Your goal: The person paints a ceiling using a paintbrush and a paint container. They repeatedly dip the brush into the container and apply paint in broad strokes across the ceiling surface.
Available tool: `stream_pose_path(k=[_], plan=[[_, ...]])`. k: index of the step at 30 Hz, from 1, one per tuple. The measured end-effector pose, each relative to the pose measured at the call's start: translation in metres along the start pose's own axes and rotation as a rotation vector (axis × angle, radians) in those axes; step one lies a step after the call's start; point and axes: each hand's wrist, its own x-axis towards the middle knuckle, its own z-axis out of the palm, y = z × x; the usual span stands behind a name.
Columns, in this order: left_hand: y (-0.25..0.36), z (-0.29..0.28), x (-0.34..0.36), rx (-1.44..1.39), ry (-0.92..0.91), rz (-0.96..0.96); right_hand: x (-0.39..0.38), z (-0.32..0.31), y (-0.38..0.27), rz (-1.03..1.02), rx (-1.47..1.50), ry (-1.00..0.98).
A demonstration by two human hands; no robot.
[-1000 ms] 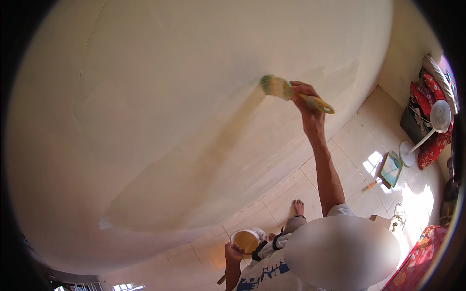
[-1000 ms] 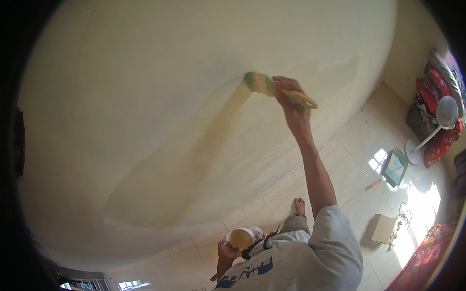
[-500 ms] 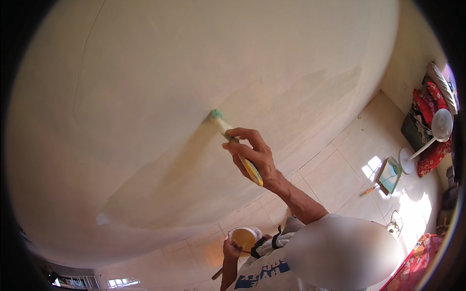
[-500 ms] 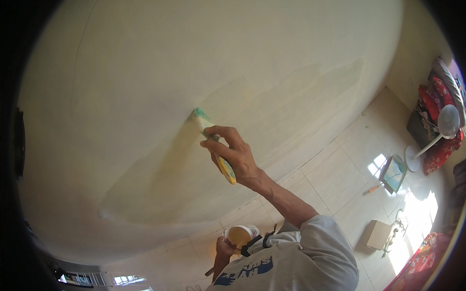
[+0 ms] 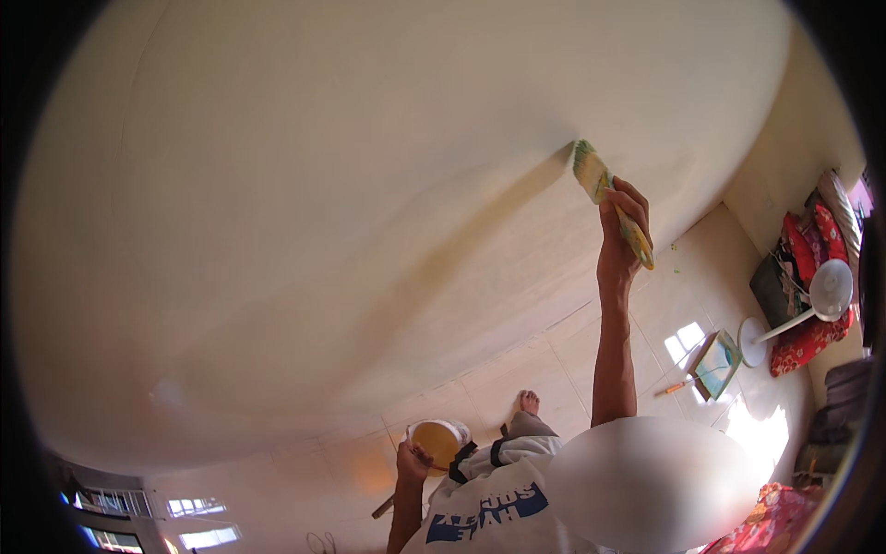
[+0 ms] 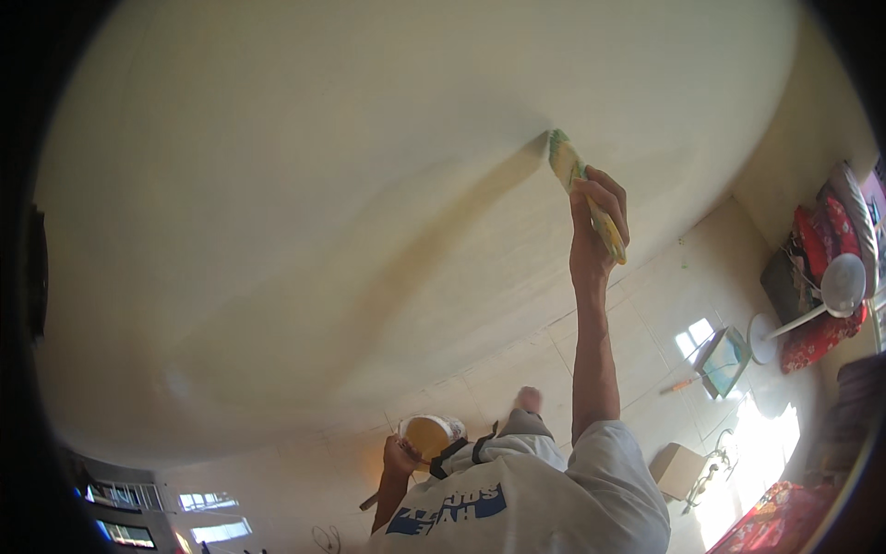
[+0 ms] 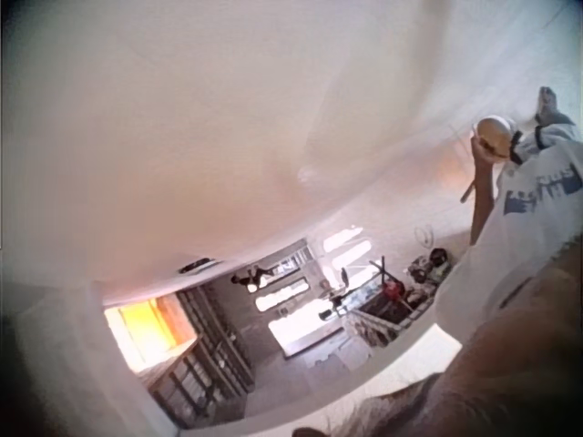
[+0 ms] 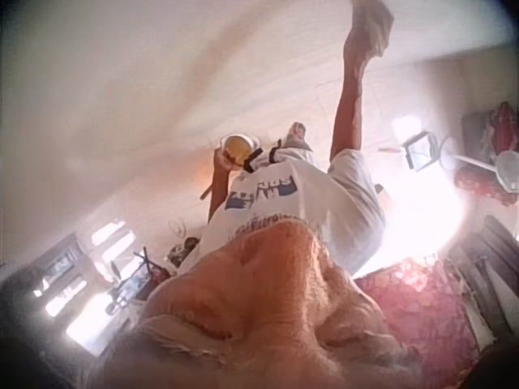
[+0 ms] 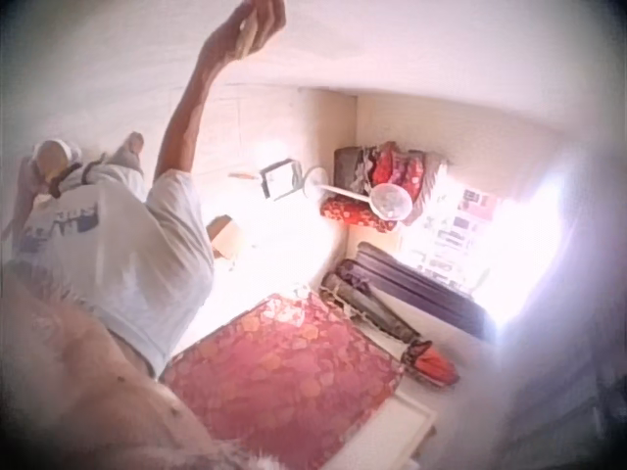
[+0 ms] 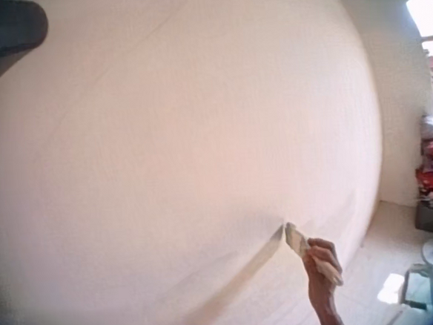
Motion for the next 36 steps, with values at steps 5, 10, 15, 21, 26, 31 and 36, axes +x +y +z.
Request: stream_pose_path(k=[5,10,15,21,26,31,36], plan=[[-0.009,0.043,-0.022,0.053,0.020,0.087,-0.043,0.037,-0.028,-0.070,-0.067,-0.155],[-0.031,0.052,-0.028,0.076,-0.009,0.187,-0.103,0.064,-0.090,-0.161,0.354,-0.750],[-0.044,0.095,-0.060,0.119,0.060,0.264,-0.117,0.038,-0.099,0.243,0.423,-0.975],[-0.071,0.128,-0.072,0.065,0.039,0.298,-0.184,-0.038,0.002,1.203,0.265,-1.003],[-0.076,0.153,-0.099,0.084,0.012,0.285,-0.227,-0.093,0.016,1.384,0.131,-0.915],[-0.105,0.167,-0.125,0.156,-0.063,0.351,-0.235,-0.126,-0.011,1.356,0.113,-0.901],[-0.116,0.173,-0.156,0.259,-0.067,0.312,-0.245,-0.145,-0.031,0.969,0.022,-1.152]])
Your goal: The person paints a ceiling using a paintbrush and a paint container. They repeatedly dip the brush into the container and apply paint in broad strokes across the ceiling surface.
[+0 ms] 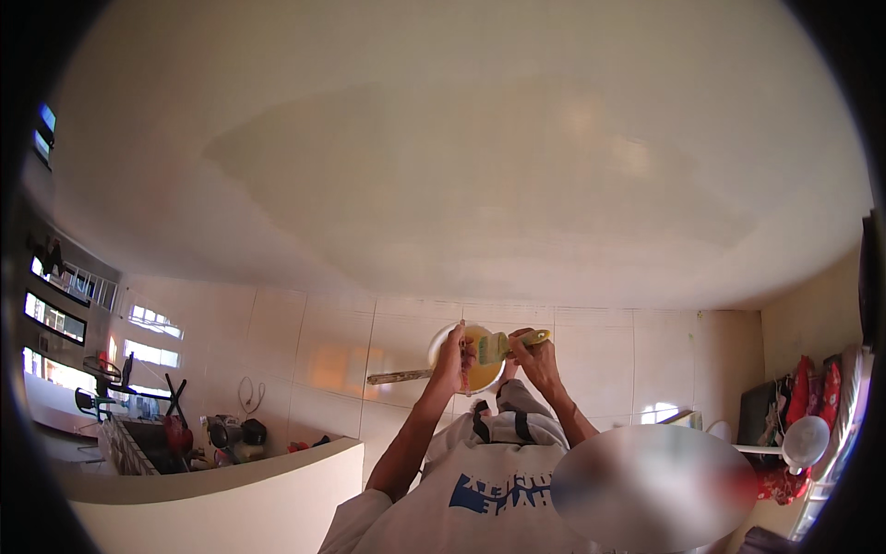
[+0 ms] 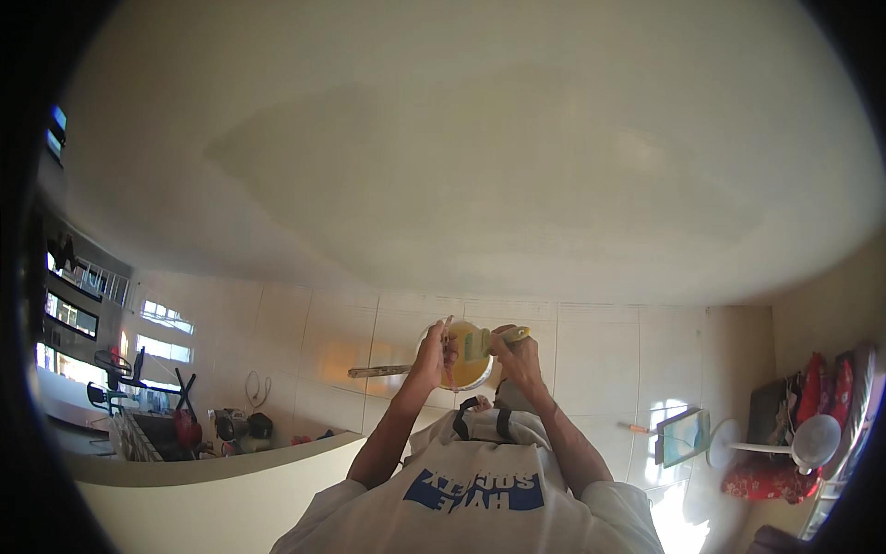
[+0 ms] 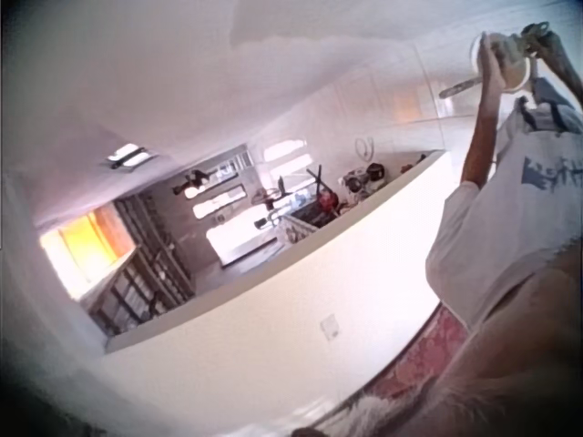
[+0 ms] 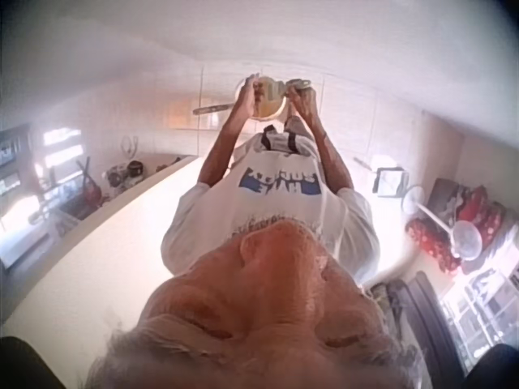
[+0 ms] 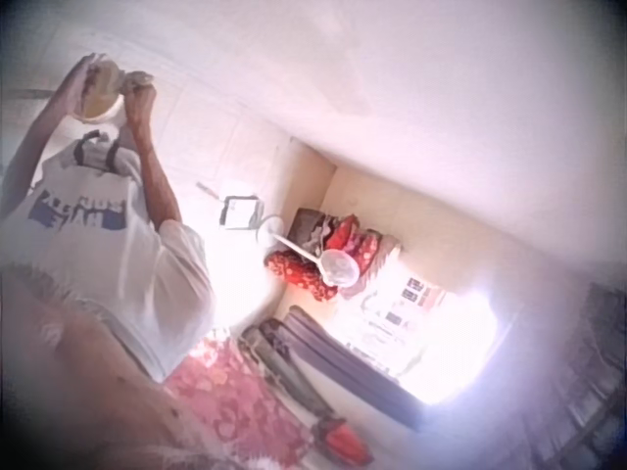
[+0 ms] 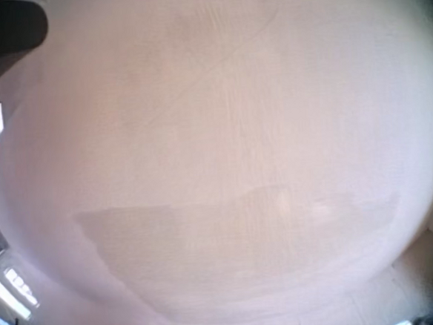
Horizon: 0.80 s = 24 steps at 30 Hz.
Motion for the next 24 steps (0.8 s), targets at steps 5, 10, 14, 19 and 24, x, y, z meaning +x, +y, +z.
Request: stream_pose_path(k=[5,10,14,19,24], plan=[[-0.010,-0.002,-0.040,-0.075,0.009,0.015,-0.035,-0.002,-0.014,-0.084,-0.103,-0.017],[-0.012,0.003,-0.058,-0.088,-0.044,0.045,-0.045,-0.008,-0.027,-0.246,-0.312,-0.094],[-0.012,0.009,-0.066,-0.098,-0.094,0.068,-0.042,-0.010,-0.021,-0.269,-0.262,-0.098],[-0.002,0.009,-0.070,-0.089,-0.079,0.022,-0.046,-0.015,-0.037,-0.151,-0.233,-0.054],[0.000,0.015,-0.069,-0.064,-0.131,0.072,-0.040,-0.022,-0.047,-0.315,-0.338,-0.139]])
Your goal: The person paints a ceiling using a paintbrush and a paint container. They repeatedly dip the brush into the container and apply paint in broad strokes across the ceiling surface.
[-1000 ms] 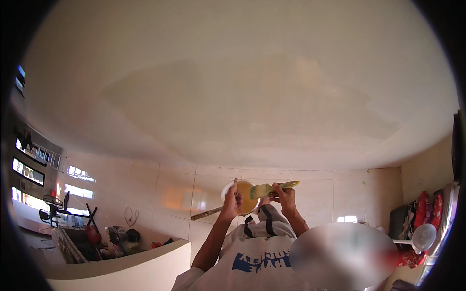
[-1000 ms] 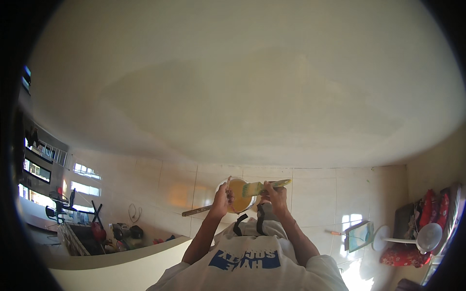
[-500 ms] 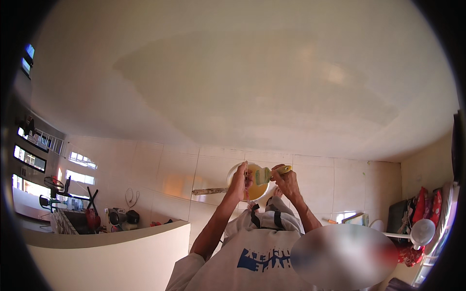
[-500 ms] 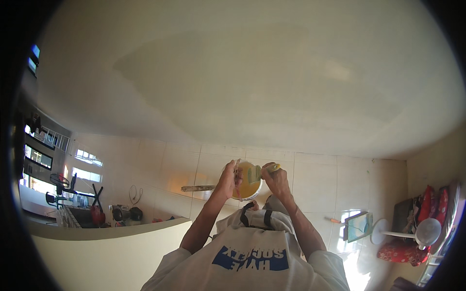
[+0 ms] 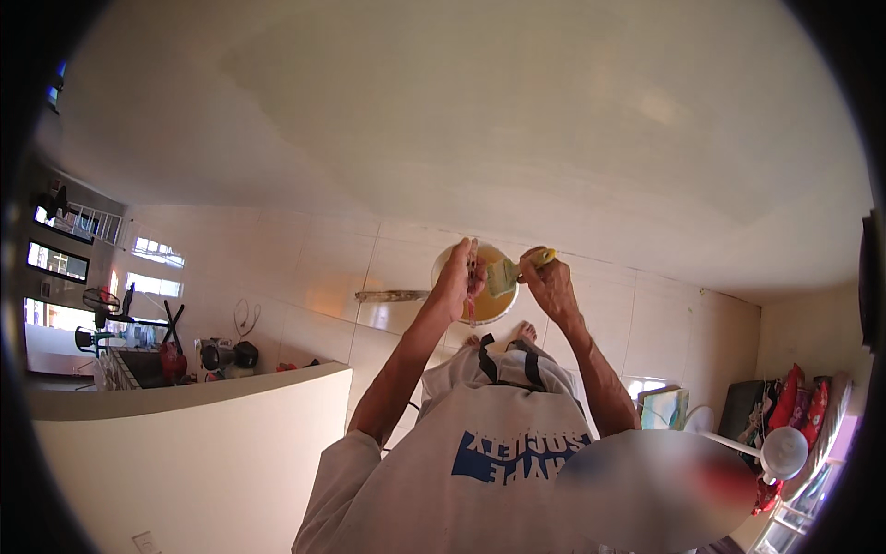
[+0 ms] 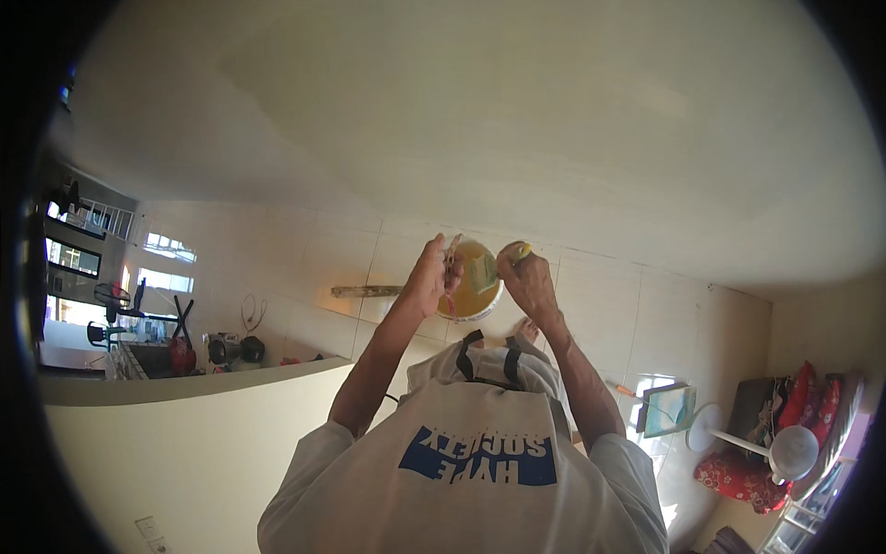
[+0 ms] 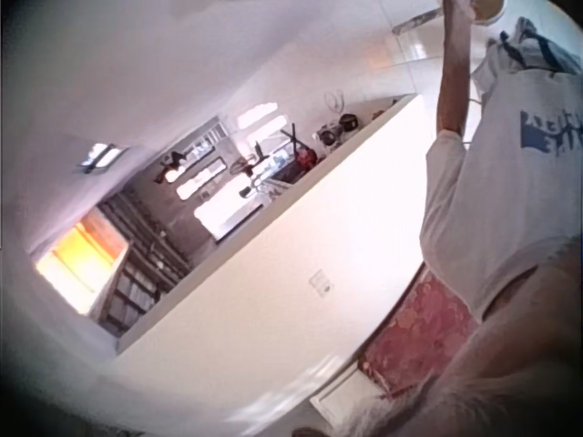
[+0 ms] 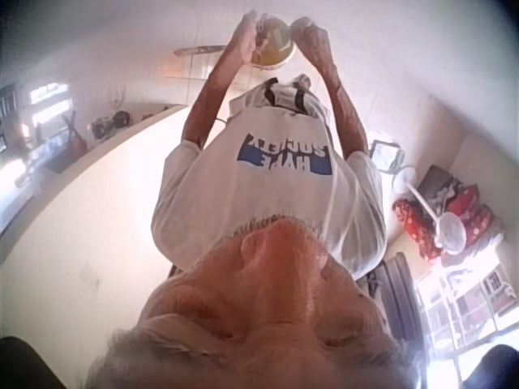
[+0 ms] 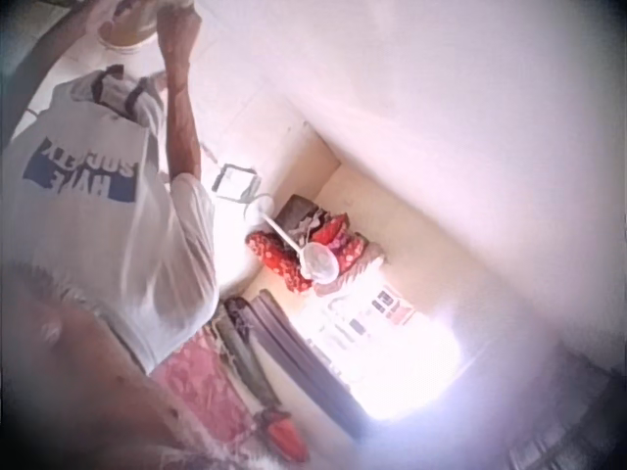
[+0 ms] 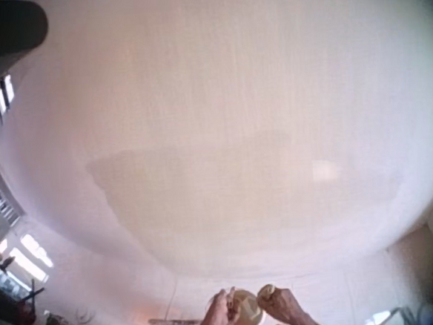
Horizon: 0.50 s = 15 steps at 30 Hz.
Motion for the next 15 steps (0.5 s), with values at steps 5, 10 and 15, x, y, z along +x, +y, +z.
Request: stream_pose_path(k=[5,10,15], plan=[[0.020,0.008,-0.012,-0.001,-0.156,0.015,0.024,0.017,-0.012,-0.063,-0.249,-0.013],[0.029,0.018,-0.015,-0.005,-0.158,0.016,0.048,0.042,-0.001,-0.028,-0.395,-0.184],[0.035,0.021,-0.016,-0.033,-0.184,0.028,0.059,0.061,0.019,-0.082,-0.321,-0.160]])
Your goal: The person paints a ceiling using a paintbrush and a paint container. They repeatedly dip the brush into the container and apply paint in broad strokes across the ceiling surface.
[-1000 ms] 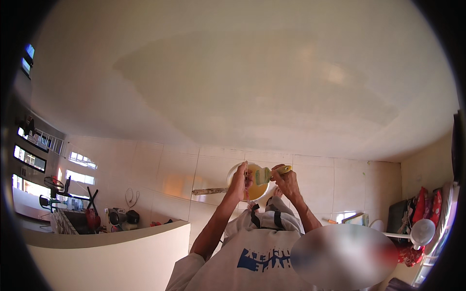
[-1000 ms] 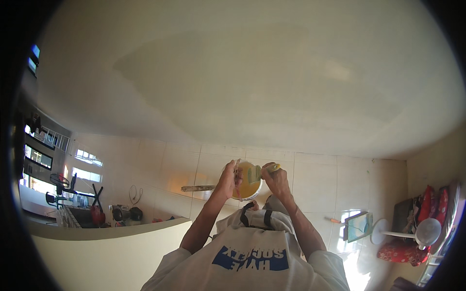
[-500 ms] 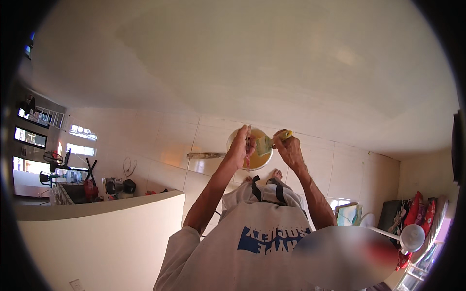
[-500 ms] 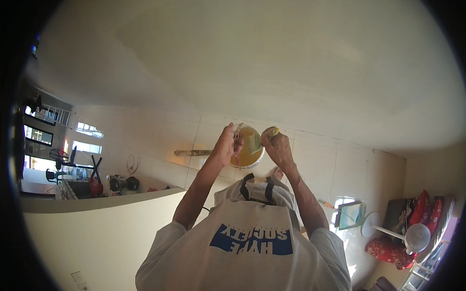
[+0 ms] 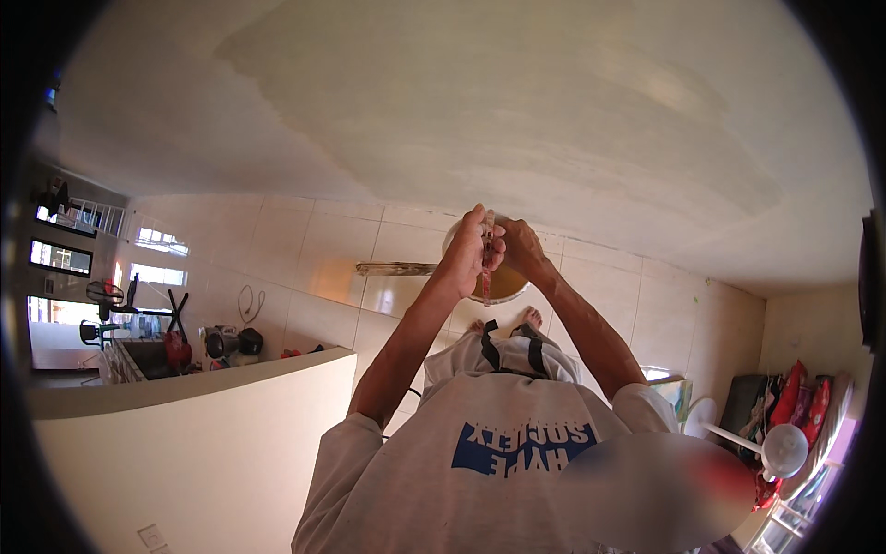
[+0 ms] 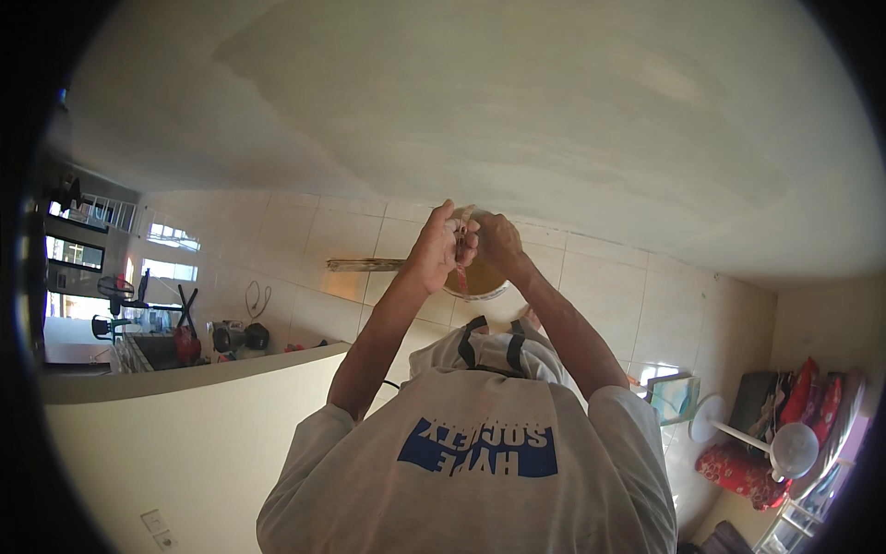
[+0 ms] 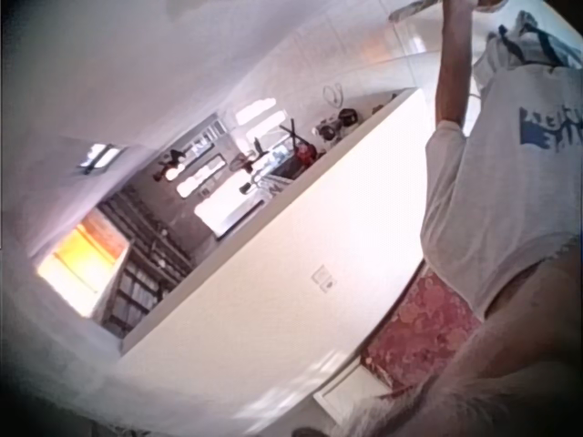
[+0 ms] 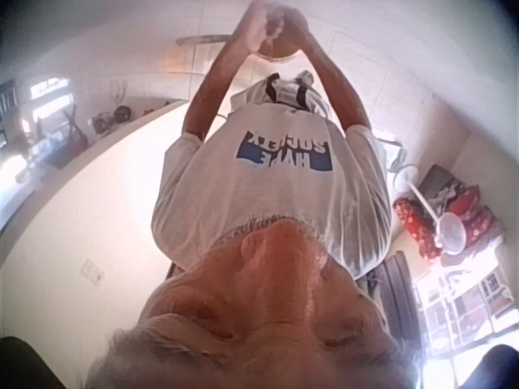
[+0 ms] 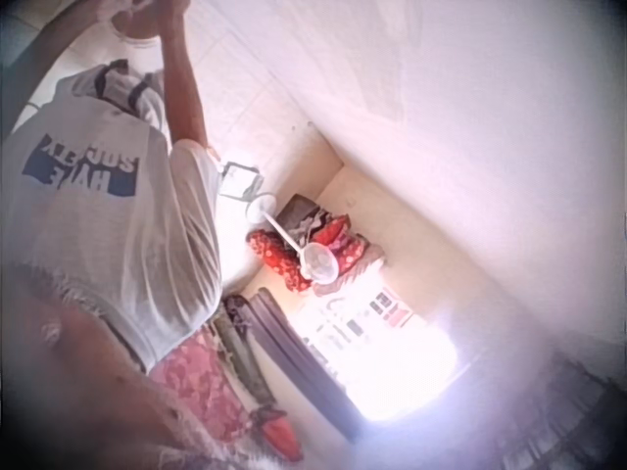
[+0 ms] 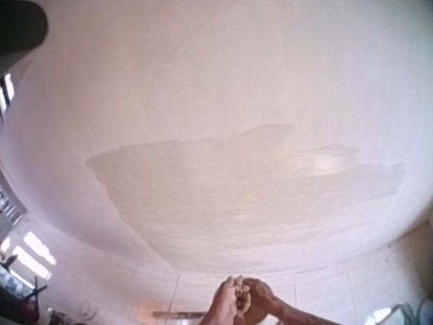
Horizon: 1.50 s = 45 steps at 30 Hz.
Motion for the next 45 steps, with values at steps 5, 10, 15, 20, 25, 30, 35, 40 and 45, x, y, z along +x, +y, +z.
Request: stream_pose_path(k=[5,10,15,20,25,30,35,40,45], plan=[[0.003,0.004,0.000,-0.017,0.011,-0.009,0.003,0.013,0.014,0.061,0.268,-0.026],[0.001,-0.011,0.007,-0.030,-0.051,-0.007,0.006,-0.002,0.003,0.058,-0.075,-0.031],[0.003,-0.017,0.008,-0.050,-0.026,-0.008,0.003,-0.019,-0.018,0.160,-0.107,0.108],[0.000,-0.025,0.021,-0.053,-0.025,-0.027,-0.004,0.010,0.002,-0.010,-0.182,0.016],[-0.011,-0.041,0.020,-0.115,0.015,-0.049,-0.026,-0.010,-0.004,0.138,-0.014,0.324],[-0.004,-0.036,0.020,-0.120,0.041,-0.049,-0.065,-0.011,0.039,0.431,0.943,0.440],[0.003,-0.033,0.019,-0.103,0.019,-0.065,-0.095,-0.004,0.037,0.417,1.199,0.514],[0.007,-0.034,0.019,-0.148,0.016,-0.091,-0.106,0.007,0.031,0.384,1.335,0.516],[0.009,-0.027,0.019,-0.152,0.011,-0.084,-0.105,0.021,0.071,0.349,1.639,0.380]])
